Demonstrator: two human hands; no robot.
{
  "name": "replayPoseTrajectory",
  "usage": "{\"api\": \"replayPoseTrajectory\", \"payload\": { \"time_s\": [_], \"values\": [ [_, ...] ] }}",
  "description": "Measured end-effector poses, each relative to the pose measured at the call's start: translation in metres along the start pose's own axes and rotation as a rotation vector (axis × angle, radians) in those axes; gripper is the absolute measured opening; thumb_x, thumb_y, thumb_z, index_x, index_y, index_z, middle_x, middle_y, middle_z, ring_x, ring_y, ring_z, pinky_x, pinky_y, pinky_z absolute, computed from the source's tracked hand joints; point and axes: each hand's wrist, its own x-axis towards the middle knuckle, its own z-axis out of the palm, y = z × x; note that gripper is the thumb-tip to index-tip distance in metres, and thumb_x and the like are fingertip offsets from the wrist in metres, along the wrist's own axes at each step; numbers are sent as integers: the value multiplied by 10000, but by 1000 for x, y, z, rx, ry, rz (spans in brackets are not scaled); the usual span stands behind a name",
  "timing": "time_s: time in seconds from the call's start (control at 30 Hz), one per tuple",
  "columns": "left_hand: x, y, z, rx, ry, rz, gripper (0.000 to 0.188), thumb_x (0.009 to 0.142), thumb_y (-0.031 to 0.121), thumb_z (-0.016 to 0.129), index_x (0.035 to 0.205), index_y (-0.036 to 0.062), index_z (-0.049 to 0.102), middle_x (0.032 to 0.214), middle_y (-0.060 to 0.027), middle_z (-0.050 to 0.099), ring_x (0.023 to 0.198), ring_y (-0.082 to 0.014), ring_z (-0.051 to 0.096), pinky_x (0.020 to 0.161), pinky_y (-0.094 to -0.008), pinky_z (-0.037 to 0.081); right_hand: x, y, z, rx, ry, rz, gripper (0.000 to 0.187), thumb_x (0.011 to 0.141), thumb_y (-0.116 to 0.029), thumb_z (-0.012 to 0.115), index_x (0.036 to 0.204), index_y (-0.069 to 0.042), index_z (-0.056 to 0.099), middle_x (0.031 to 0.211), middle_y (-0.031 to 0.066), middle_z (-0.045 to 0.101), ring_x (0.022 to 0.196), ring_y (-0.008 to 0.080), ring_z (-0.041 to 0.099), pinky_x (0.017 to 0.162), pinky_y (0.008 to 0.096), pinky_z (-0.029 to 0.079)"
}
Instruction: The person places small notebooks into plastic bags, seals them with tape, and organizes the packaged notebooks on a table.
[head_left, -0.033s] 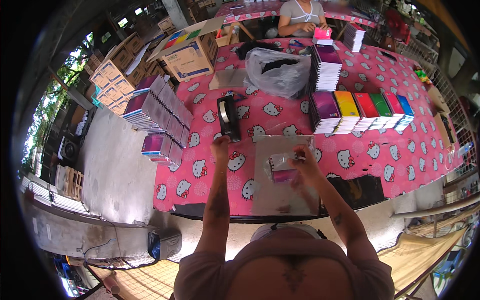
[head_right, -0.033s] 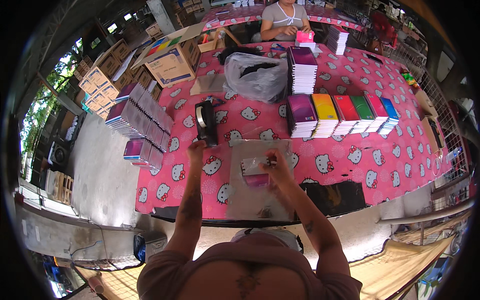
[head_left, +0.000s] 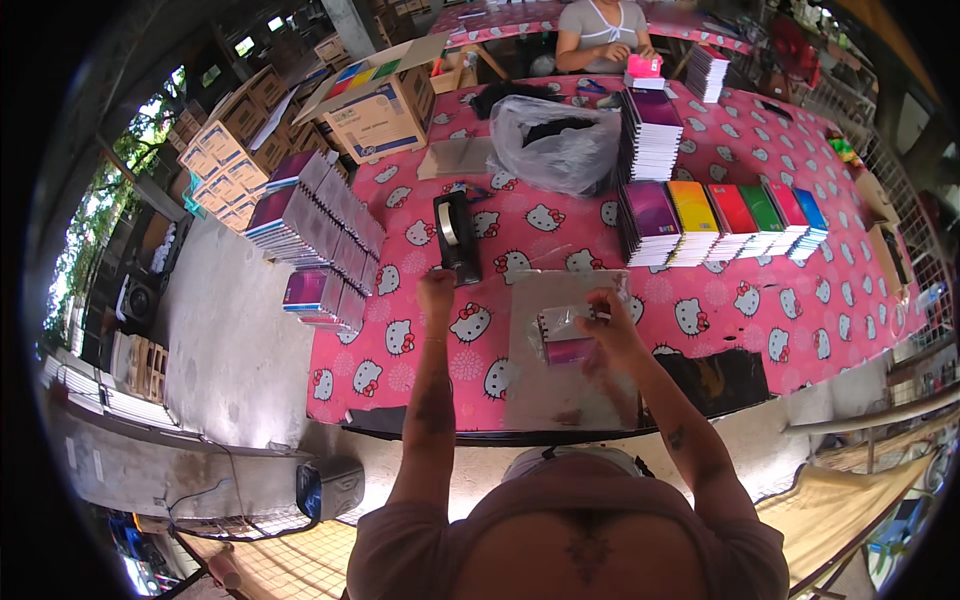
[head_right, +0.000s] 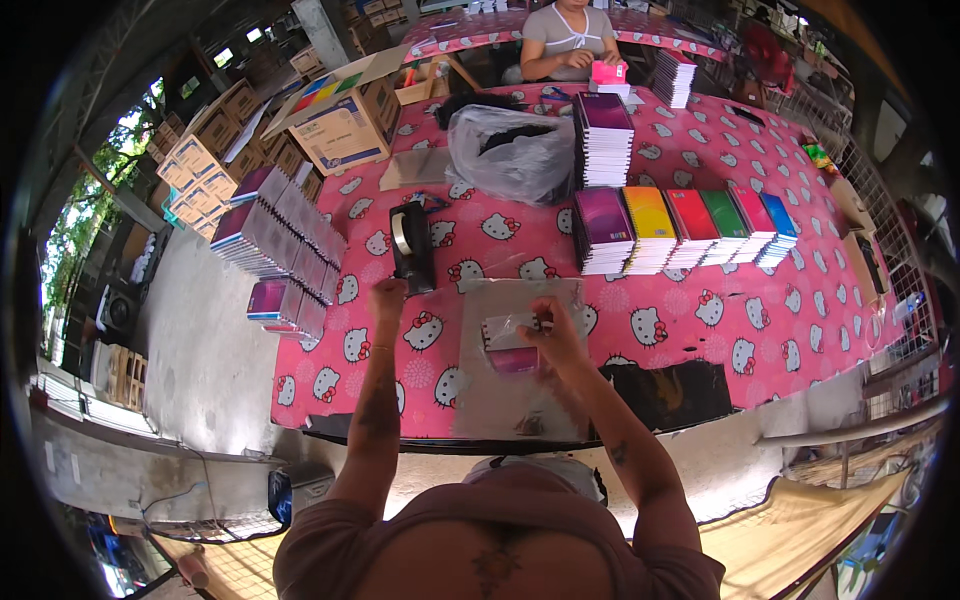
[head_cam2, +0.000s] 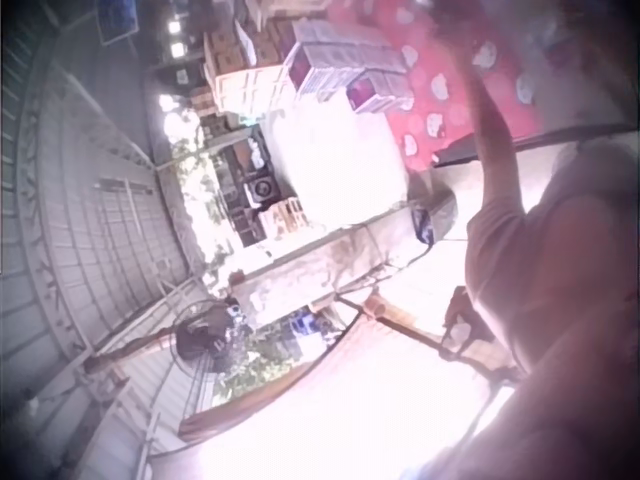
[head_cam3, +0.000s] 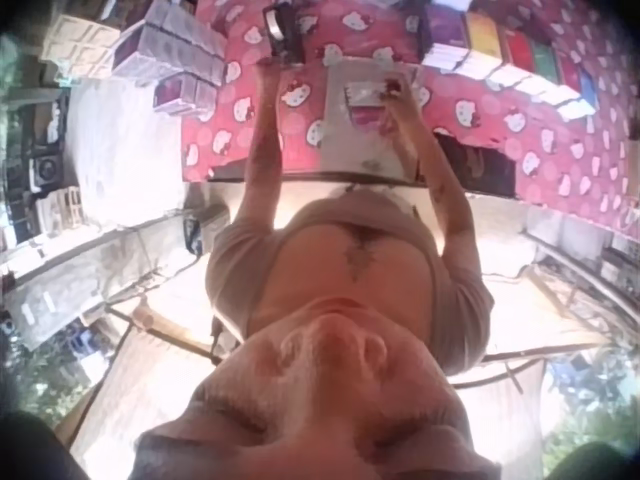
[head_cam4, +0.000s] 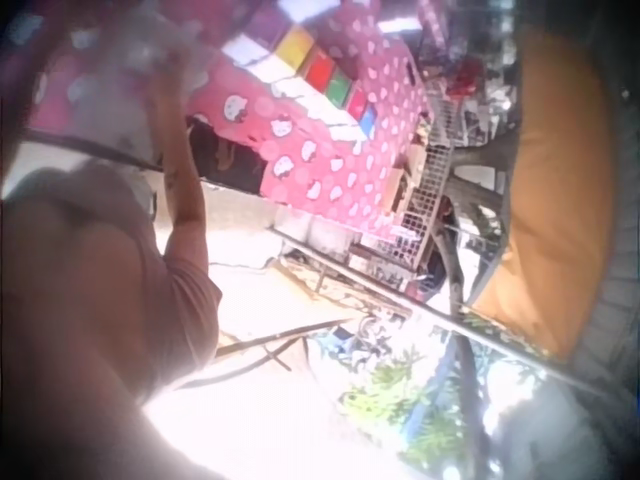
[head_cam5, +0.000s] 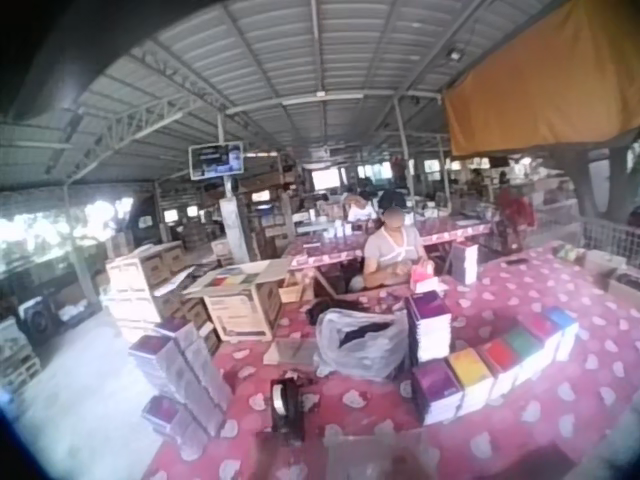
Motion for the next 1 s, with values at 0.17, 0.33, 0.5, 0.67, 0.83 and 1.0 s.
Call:
{"api": "replayPoseTrajectory", "payload": {
  "time_s": [0.17, 0.33, 0.5, 0.67, 0.83, 1.0],
  "values": [
    [-25, 111, -34, 300, -335, 276, 199, 783, 229, 710, 883, 62, 751, 812, -114, 736, 736, -253, 720, 690, -380, 549, -7, -3, -1, 37, 26, -53, 460, 802, -126, 797, 1184, -75, 547, 1075, 51, 532, 968, 147, 534, 826, 314, 474],
    [-68, 238, -4, 327, -1133, 893, 164, 793, 196, 716, 857, 46, 721, 826, -111, 726, 766, -235, 710, 699, -355, 540, -7, -7, -2, 19, 28, -53, 485, 787, -73, 800, 1186, -117, 528, 1110, 31, 508, 1017, 135, 521, 838, 291, 482],
    [-33, 189, 54, 213, -1445, 646, 133, 838, 140, 672, 931, 52, 707, 865, -112, 710, 773, -184, 670, 680, -320, 512, -8, -11, -4, 44, -29, -67, 532, 783, -80, 808, 1225, -137, 517, 1144, 30, 508, 1048, 132, 514, 869, 294, 468],
    [-32, 91, 73, -368, -1598, 101, 285, 886, 248, 694, 1030, 2, 685, 921, -129, 700, 891, -127, 643, 758, -272, 486, -13, -15, 12, 101, -24, -66, 537, 807, -62, 790, 1259, -80, 502, 1127, 53, 511, 1043, 152, 525, 876, 308, 466],
    [-131, 180, 28, 322, -486, 993, 643, 812, 383, 763, 1237, -58, 568, 1162, -167, 629, 1123, -248, 582, 921, -365, 450, -28, -5, 7, 368, 166, -91, 392, 893, -129, 712, 1228, -65, 519, 1056, 28, 534, 914, 132, 568, 855, 314, 493],
    [-158, 181, 10, 456, -437, 976, 816, 663, 491, 846, 1206, -38, 546, 1127, -164, 599, 1131, -362, 547, 980, -469, 420, -74, 57, 15, 647, 167, 216, 297, 973, -255, 621, 1205, -78, 564, 1097, 31, 569, 897, 120, 577, 847, 303, 494]
  ]
}}
